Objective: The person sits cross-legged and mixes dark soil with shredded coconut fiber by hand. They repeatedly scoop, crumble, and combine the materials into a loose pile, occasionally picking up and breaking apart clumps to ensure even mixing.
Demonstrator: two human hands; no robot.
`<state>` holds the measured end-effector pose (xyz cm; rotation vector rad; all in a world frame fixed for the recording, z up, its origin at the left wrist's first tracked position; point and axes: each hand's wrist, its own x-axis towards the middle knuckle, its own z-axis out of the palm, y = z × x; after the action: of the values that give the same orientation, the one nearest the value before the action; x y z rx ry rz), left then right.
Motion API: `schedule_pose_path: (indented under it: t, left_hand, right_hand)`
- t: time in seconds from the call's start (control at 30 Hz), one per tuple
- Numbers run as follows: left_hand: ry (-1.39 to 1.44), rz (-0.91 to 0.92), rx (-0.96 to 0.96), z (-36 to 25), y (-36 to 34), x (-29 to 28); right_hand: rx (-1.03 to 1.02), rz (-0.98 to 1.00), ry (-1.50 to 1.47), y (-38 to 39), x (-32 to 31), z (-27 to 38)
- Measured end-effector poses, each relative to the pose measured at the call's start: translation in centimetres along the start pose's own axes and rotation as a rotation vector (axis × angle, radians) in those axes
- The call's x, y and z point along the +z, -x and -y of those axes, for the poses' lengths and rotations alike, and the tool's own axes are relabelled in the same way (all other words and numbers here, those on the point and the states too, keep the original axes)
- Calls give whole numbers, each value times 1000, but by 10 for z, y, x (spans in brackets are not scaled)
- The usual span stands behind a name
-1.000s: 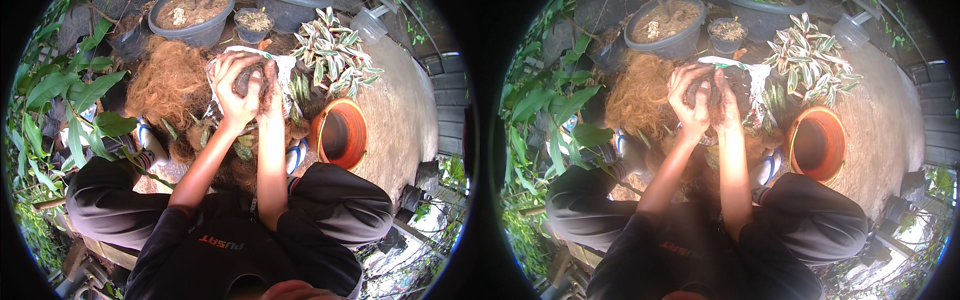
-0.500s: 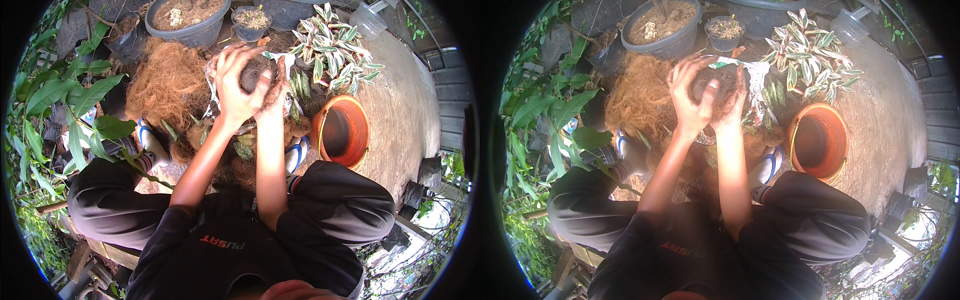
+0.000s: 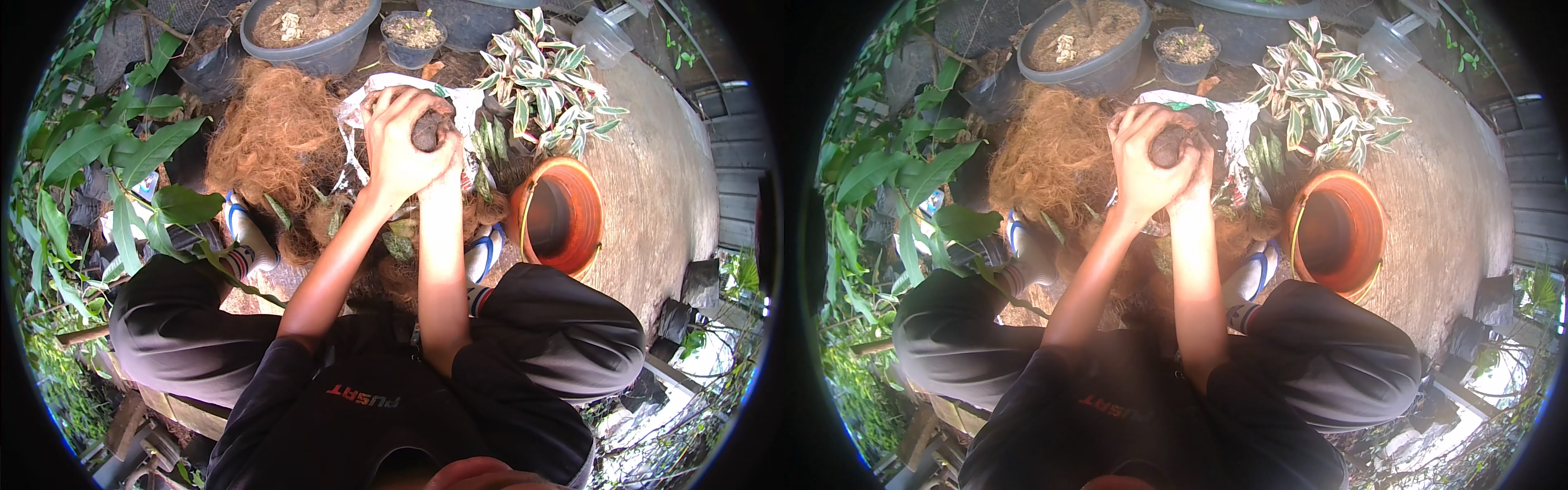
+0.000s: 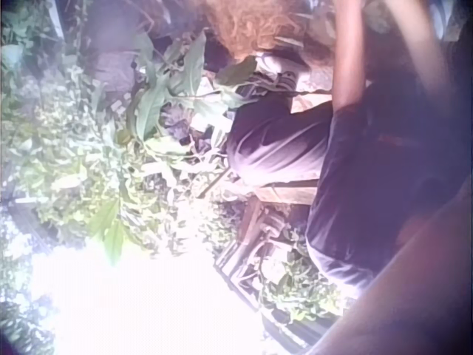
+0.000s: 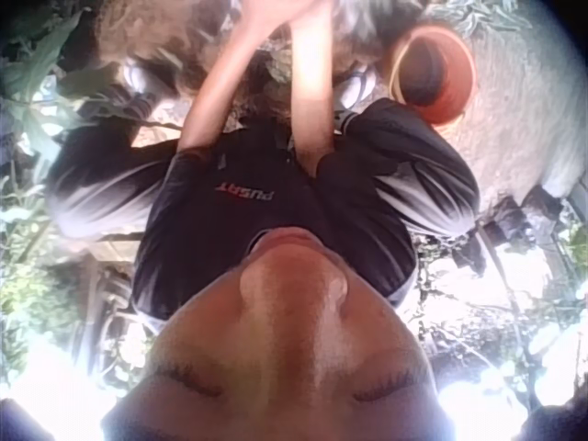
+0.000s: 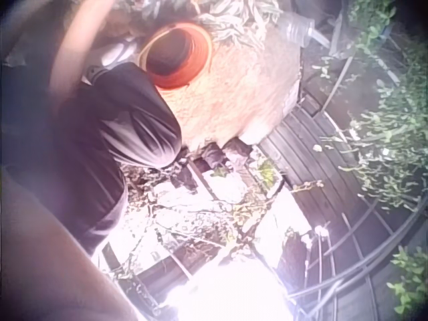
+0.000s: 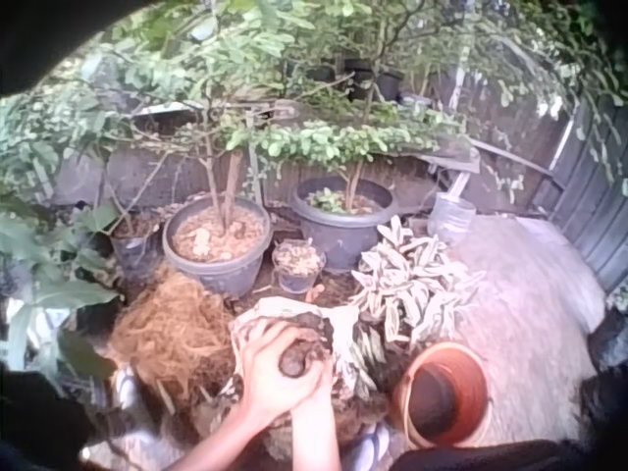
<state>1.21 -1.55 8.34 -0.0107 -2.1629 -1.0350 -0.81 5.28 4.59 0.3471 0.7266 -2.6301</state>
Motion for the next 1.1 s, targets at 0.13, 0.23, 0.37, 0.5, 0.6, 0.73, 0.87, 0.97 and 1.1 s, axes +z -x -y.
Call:
schedule_pose_path:
  t: [0.13,0.23,0.37,0.5,0.6,0.73,0.87,0.97,1.1]
  left_hand:
    - [8,22,-43,2,0,-1]
    - [-8,18,-33,0,-1,-3]
    - [-1,38,-42,5,1,-2]
    - [-29,47,-39,5,2,-1]
    - [-21,47,-52,7,3,1]
    - [-12,68,-68,7,4,1]
    - [1,70,-63,5,5,-1]
    - [29,140,-70,1,2,-1]
    - [-10,44,28,-4,7,3]
  right_hand:
    - [-19,34,-39,-1,0,-2]
    - [-37,58,-61,-1,0,-3]
    - [-61,136,-2,-9,-8,-3]
    - [-76,114,-12,-4,-8,-3]
    - [-87,143,-14,-8,-10,-4]
    - [-76,143,4,-11,-17,-4]
    - [26,139,-134,-20,-25,-9]
    - [-21,150,-107,-25,-32,-8]
    - [-52,194,-41,-26,-32,-6]
